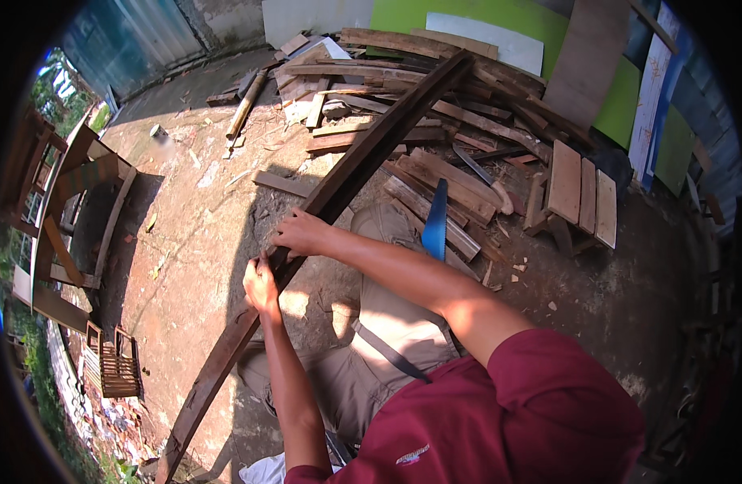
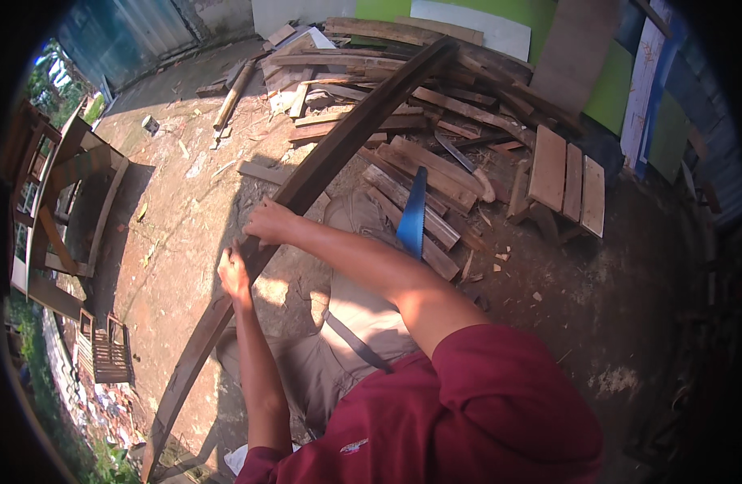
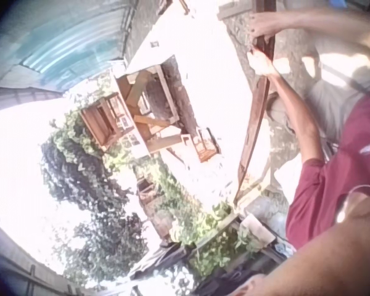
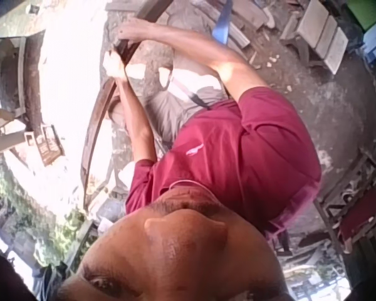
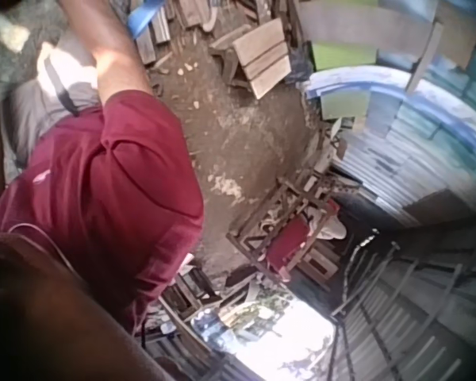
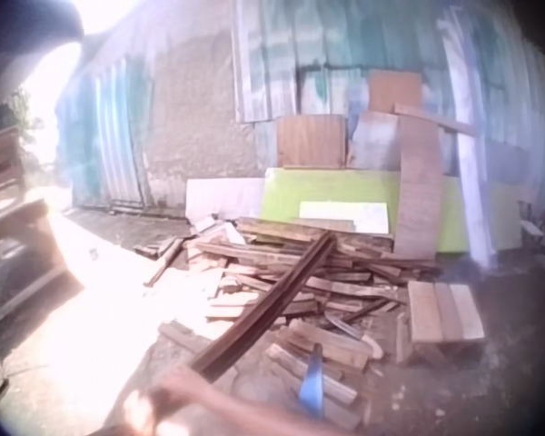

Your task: The person sits on the ground and uses a hammer to strike a long metal strip, repeatedly adjusting its position. They then pick up a hand saw and begin cutting the metal strip.

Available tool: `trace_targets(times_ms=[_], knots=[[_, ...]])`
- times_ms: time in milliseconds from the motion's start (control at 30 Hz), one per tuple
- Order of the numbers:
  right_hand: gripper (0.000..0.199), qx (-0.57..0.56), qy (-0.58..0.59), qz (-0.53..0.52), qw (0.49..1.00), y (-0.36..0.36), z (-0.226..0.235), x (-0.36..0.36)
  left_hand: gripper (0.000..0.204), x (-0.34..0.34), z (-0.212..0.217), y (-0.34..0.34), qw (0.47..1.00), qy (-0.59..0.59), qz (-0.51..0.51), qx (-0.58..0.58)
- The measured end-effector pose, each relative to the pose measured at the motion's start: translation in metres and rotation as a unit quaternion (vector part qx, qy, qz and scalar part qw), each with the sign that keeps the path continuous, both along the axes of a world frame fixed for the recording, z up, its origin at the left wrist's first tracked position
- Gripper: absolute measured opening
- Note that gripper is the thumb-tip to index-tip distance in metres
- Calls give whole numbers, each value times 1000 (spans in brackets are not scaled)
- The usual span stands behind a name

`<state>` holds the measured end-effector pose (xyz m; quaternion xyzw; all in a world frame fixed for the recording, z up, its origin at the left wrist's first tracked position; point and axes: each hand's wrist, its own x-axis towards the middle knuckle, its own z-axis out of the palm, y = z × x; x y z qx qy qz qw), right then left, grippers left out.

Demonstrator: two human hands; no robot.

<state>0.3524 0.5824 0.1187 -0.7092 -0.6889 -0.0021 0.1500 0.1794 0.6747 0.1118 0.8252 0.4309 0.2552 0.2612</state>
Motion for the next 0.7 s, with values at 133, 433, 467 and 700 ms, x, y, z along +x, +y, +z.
trace_targets(times_ms=[133,433,467,700], knots=[[58,12,57,25,998,5,10,-5,54,-18,-22,27,994,-35,-56,88],[78,83,8,-21,996,-14,-20,3,62,-7,2,-3,992,55,-65,96],[80,99,19,-20,995,-16,-19,1,66,-8,6,-5,991,57,-78,93],[86,139,16,-4,990,-20,-19,2,89,-24,9,-8,989,123,-54,68]])
